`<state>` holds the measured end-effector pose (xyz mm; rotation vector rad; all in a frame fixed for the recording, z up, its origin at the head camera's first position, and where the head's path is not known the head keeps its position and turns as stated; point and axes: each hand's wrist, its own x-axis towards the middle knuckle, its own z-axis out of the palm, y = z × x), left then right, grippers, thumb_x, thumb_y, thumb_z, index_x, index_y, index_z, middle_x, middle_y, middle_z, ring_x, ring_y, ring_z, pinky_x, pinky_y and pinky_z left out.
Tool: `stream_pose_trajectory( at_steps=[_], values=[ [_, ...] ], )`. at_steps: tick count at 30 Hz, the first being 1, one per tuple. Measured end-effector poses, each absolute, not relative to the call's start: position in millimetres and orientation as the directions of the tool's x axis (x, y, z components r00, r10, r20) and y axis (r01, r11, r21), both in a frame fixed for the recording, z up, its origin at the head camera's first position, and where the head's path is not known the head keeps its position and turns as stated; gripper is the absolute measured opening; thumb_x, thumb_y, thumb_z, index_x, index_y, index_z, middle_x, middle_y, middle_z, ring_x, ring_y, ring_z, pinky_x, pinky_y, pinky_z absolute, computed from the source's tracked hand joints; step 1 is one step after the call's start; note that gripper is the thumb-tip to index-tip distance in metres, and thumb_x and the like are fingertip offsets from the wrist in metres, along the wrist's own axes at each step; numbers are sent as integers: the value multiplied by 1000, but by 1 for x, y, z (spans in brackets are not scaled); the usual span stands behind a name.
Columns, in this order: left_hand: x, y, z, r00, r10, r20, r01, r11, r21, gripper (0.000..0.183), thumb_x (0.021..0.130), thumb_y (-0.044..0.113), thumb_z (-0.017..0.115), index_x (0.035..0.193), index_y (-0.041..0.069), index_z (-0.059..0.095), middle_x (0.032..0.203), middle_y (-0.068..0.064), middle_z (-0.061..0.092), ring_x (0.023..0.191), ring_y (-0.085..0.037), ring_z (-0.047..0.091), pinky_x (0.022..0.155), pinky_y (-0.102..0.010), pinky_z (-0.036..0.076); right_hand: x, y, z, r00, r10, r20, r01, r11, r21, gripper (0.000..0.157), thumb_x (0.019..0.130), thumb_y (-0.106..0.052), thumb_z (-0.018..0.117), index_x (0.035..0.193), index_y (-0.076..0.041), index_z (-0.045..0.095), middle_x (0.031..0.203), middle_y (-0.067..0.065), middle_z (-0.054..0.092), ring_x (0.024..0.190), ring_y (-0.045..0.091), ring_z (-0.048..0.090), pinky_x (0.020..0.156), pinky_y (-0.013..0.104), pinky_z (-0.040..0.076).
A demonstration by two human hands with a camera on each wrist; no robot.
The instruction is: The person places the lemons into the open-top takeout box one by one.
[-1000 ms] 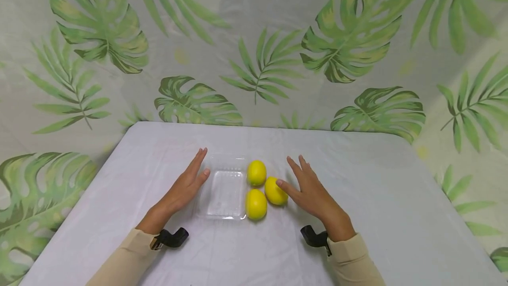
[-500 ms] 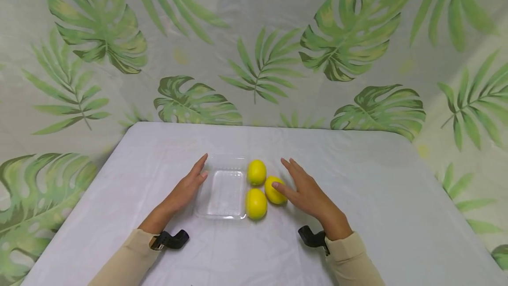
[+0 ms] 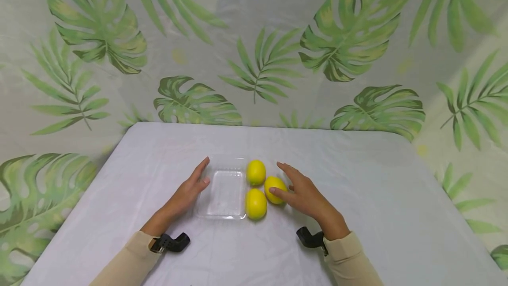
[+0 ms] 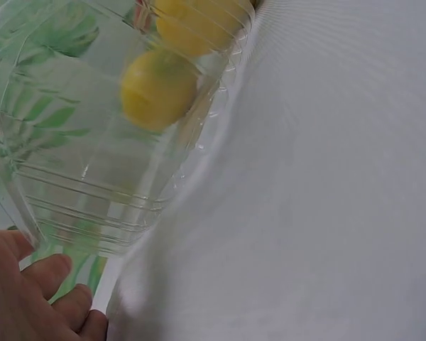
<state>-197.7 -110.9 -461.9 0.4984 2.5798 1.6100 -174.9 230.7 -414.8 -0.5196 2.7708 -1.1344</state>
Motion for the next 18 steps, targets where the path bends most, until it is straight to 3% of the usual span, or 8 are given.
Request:
stream_pose_trajectory(
  at_steps=[7,18],
  values=[
    [-198,-111,-464,-935,317,158,286,412,865,72,96,39,54,156,23,18,159,0,24,145,-24,21,115,-52,19,-175,230,-417,-940,-342,-1,-245,674,-697,81,85,-52,67,151,-22,32,154,10,32,131,42,43,96,49,48],
    [-200,-112,-467,-921,327,213,338,393,855,69,96,21,56,155,17,20,158,0,27,144,-20,21,116,-48,19,-176,227,-419,-930,-368,-3,-261,665,-700,80,84,-46,71,150,-16,36,151,11,37,127,39,48,95,48,49]
  ],
)
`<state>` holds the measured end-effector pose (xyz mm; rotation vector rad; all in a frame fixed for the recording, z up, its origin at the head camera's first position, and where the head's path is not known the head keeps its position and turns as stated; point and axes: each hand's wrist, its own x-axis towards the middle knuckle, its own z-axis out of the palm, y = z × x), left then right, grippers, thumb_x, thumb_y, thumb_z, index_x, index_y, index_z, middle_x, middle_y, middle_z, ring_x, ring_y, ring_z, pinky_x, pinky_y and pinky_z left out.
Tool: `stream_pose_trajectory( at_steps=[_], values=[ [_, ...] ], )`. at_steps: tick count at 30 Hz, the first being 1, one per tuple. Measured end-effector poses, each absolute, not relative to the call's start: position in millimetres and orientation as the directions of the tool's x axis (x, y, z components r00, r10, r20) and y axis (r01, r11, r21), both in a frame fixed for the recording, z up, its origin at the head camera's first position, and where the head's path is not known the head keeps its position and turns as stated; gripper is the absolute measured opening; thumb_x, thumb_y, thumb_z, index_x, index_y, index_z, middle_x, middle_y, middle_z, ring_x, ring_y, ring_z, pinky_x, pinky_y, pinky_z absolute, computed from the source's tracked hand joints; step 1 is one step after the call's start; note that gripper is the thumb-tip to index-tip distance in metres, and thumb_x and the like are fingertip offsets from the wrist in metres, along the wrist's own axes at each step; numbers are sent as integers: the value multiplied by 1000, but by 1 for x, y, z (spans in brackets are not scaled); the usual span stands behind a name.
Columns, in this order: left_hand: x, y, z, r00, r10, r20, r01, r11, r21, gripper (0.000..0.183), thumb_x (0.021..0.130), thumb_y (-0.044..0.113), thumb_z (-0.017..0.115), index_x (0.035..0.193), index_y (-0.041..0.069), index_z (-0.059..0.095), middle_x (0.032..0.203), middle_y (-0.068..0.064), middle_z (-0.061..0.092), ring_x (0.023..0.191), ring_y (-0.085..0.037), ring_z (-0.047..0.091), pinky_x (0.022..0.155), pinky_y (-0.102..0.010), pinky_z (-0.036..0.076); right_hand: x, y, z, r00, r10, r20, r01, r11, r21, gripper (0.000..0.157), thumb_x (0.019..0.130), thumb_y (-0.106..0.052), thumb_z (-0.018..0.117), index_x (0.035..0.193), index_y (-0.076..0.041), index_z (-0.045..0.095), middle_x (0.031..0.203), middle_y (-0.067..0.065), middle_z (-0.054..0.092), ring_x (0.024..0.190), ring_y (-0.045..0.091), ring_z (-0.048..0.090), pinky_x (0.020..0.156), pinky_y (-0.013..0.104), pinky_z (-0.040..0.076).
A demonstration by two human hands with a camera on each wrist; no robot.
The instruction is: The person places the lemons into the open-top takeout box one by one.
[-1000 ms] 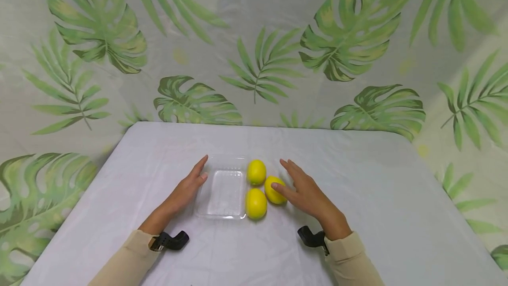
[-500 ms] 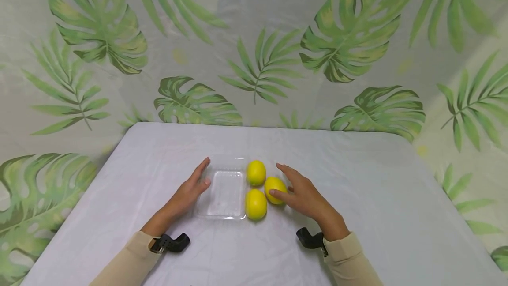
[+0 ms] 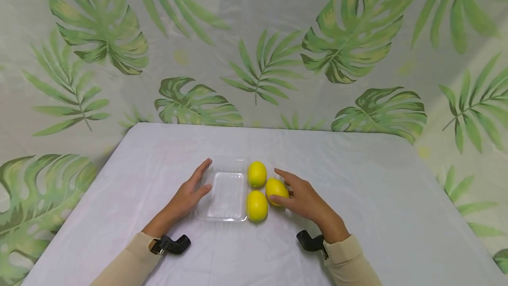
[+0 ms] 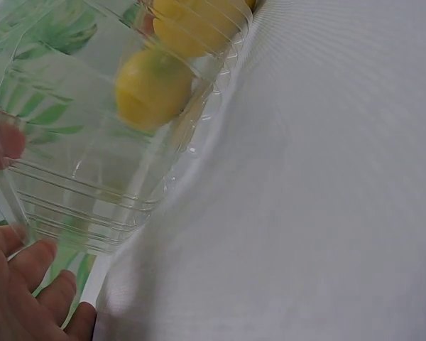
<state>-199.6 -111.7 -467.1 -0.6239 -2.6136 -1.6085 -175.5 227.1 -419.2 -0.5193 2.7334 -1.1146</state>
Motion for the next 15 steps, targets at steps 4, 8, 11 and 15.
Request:
stream_pose_trajectory(
  at_steps=[4,8,11,15],
  values=[
    [-199,-112,-468,-918,330,220,340,372,864,70,96,20,56,155,16,19,157,1,27,145,-18,20,117,-46,18,-175,227,-421,-927,-375,7,-275,666,-693,80,83,-46,72,149,-15,37,150,10,39,125,38,50,94,46,50],
    [-200,-111,-469,-915,328,234,347,350,870,70,95,17,57,155,17,20,157,-1,27,145,-18,20,117,-45,17,-175,228,-422,-924,-383,13,-284,661,-694,79,83,-46,72,148,-16,39,149,9,41,123,38,51,93,46,50],
    [-194,-110,-459,-917,328,229,342,345,874,70,96,13,56,155,15,19,158,-6,26,145,-22,19,117,-46,16,-175,228,-423,-923,-385,14,-285,659,-696,79,83,-45,72,148,-16,39,149,8,42,123,37,52,94,46,50],
    [-190,-109,-452,-917,333,218,333,343,878,69,96,12,55,155,13,18,158,-9,25,145,-23,18,117,-47,15,-175,227,-424,-922,-388,17,-290,659,-694,78,83,-45,72,147,-16,40,147,9,43,122,36,52,94,47,50]
  ],
)
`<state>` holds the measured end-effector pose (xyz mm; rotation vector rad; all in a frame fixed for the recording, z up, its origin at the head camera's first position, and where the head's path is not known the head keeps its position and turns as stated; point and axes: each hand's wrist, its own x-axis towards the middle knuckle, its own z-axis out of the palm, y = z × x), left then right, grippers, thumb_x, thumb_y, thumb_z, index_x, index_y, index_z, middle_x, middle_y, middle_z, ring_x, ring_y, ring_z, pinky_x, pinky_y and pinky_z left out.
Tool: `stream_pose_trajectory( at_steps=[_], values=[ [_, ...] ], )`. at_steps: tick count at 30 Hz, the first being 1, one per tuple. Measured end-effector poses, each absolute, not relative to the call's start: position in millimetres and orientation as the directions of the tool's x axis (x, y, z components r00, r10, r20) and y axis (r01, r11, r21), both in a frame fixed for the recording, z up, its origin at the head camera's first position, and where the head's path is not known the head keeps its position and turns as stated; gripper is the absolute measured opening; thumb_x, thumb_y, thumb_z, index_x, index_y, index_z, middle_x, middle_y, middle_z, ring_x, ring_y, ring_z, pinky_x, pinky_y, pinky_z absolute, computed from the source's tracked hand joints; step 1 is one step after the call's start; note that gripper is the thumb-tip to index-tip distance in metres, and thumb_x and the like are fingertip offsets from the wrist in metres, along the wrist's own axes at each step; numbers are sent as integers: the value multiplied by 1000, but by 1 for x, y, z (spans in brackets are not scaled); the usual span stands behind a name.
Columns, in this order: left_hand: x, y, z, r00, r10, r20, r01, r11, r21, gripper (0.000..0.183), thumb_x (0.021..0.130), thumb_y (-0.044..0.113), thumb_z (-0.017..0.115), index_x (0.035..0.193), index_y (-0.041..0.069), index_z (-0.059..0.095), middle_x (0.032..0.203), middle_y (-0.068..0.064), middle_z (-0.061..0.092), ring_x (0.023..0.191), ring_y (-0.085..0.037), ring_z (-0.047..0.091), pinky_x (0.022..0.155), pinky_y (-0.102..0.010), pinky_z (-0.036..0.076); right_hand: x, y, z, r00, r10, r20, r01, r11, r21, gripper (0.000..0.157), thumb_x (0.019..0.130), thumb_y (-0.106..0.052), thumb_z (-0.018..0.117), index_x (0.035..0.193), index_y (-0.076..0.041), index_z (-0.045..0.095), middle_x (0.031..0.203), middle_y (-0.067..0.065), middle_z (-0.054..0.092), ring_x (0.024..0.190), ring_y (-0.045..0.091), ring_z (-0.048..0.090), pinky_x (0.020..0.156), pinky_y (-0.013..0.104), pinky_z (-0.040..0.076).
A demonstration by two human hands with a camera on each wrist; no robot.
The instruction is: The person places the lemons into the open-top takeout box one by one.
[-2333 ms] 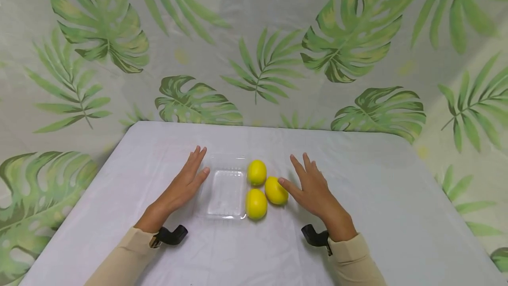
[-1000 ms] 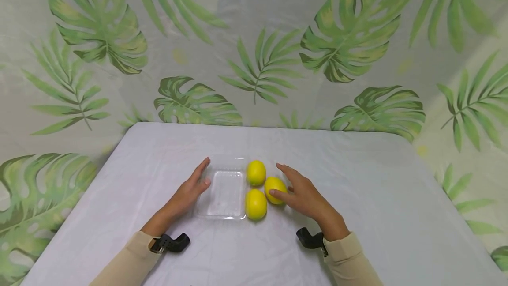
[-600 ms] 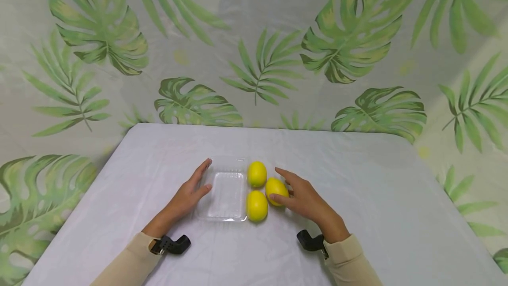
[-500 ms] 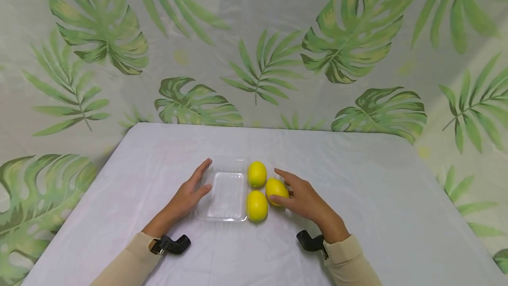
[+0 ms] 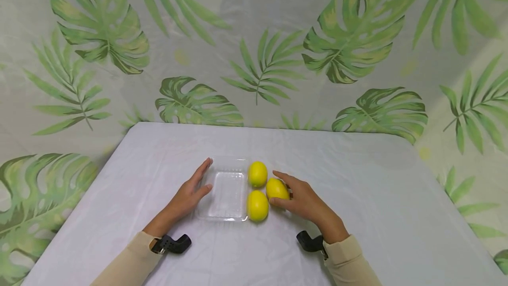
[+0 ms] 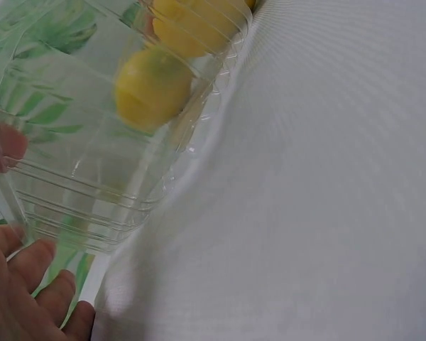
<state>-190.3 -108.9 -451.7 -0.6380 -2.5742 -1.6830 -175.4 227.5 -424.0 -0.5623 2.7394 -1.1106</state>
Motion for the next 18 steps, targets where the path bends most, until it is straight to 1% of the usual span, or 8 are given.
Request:
stream_pose_trajectory(
  at_steps=[1,5,12,18],
  values=[
    [-191,-109,-452,-917,334,218,334,346,877,69,96,13,55,155,13,18,158,-9,25,145,-24,18,117,-47,16,-175,227,-424,-920,-391,20,-295,660,-691,77,83,-45,72,147,-16,41,147,10,44,121,36,53,94,47,50],
    [-200,-112,-469,-913,333,236,355,362,862,70,96,20,56,155,17,18,158,1,25,145,-17,19,117,-44,17,-176,227,-425,-915,-402,35,-318,664,-677,75,83,-44,72,145,-15,44,144,11,47,119,34,54,93,49,50],
    [-202,-113,-473,-909,330,253,373,376,848,70,95,19,55,155,14,19,157,1,27,144,-17,21,117,-44,19,-177,226,-427,-901,-428,67,-362,657,-661,67,85,-41,72,140,-11,50,135,7,56,110,24,56,91,47,51],
    [-202,-113,-473,-912,328,248,368,381,848,70,95,19,55,155,16,19,157,1,27,144,-16,21,117,-42,18,-176,224,-426,-905,-419,65,-354,661,-662,65,84,-38,74,139,-12,51,134,6,57,109,22,56,92,45,51]
  ],
)
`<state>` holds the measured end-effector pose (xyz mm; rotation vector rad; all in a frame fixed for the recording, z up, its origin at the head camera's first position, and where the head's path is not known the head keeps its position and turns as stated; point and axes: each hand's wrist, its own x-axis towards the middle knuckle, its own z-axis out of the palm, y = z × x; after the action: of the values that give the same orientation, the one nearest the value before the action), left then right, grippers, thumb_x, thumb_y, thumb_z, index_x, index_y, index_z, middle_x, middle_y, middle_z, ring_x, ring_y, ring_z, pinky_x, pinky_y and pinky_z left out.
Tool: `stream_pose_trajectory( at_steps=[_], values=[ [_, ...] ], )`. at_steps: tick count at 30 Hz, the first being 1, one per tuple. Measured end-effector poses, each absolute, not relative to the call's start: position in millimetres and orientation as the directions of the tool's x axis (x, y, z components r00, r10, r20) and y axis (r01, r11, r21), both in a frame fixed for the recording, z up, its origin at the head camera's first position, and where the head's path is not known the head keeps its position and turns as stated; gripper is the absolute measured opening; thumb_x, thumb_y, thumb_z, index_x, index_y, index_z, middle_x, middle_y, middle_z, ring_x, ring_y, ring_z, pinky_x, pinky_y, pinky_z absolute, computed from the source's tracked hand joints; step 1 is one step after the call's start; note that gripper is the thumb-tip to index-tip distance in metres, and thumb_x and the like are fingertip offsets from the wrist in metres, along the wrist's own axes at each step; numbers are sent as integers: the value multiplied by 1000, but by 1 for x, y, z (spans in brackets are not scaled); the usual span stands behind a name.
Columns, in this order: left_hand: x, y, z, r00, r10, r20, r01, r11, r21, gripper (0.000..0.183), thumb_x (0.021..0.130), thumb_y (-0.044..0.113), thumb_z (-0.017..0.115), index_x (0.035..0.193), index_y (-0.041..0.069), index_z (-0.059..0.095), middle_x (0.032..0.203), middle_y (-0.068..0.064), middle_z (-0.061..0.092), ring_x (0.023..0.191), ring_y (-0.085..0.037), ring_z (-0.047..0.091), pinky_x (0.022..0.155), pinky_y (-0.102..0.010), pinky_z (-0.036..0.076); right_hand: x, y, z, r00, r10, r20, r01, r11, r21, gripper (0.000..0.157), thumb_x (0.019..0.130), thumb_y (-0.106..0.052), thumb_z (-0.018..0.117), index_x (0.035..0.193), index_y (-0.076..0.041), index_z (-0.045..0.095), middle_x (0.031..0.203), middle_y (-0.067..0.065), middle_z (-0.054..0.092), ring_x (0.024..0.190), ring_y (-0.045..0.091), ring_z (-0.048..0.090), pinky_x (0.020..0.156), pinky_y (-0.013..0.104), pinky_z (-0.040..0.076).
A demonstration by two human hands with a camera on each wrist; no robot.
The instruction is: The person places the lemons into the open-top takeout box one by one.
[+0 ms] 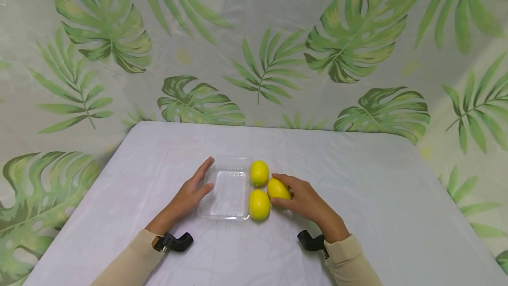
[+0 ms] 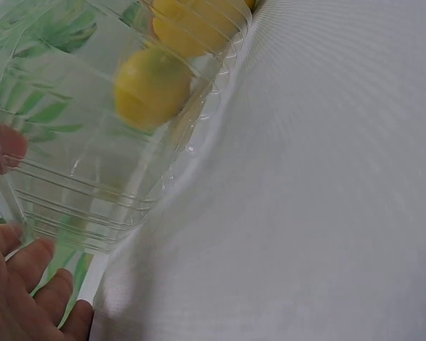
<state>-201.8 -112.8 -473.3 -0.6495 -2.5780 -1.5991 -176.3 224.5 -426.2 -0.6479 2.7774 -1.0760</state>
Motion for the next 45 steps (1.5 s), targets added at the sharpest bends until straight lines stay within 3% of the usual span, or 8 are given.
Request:
stream_pose_trajectory(
  at_steps=[11,21,28,33,45],
  values=[
    [-201,-112,-473,-908,321,270,382,365,849,75,94,15,57,155,10,14,157,-2,28,145,-20,21,116,-48,18,-176,225,-427,-904,-422,64,-351,649,-675,65,84,-37,74,139,-11,51,134,7,57,109,22,56,92,45,51],
    [-200,-113,-470,-915,327,235,359,397,845,76,96,19,56,156,14,9,157,2,28,145,-18,18,117,-46,17,-176,225,-426,-906,-419,63,-348,651,-675,65,84,-38,74,139,-12,51,134,7,57,108,22,56,92,45,51],
    [-199,-112,-470,-931,309,193,313,406,859,75,96,24,55,155,8,12,158,-1,24,146,-20,17,117,-44,16,-177,226,-428,-907,-416,65,-348,656,-670,66,84,-37,74,140,-12,51,134,6,57,108,21,56,92,44,51],
    [-199,-111,-469,-940,300,163,284,423,861,72,97,25,54,155,8,15,158,-1,23,145,-16,17,118,-40,16,-178,226,-428,-908,-414,57,-340,654,-676,66,83,-37,74,140,-13,51,134,5,56,108,21,56,92,44,51],
    [-199,-111,-469,-939,305,159,283,423,860,70,97,28,53,154,7,19,158,-5,23,145,-20,19,117,-41,17,-177,226,-426,-908,-414,62,-345,656,-671,67,83,-39,74,140,-11,51,134,5,56,106,20,56,90,41,52]
  ],
)
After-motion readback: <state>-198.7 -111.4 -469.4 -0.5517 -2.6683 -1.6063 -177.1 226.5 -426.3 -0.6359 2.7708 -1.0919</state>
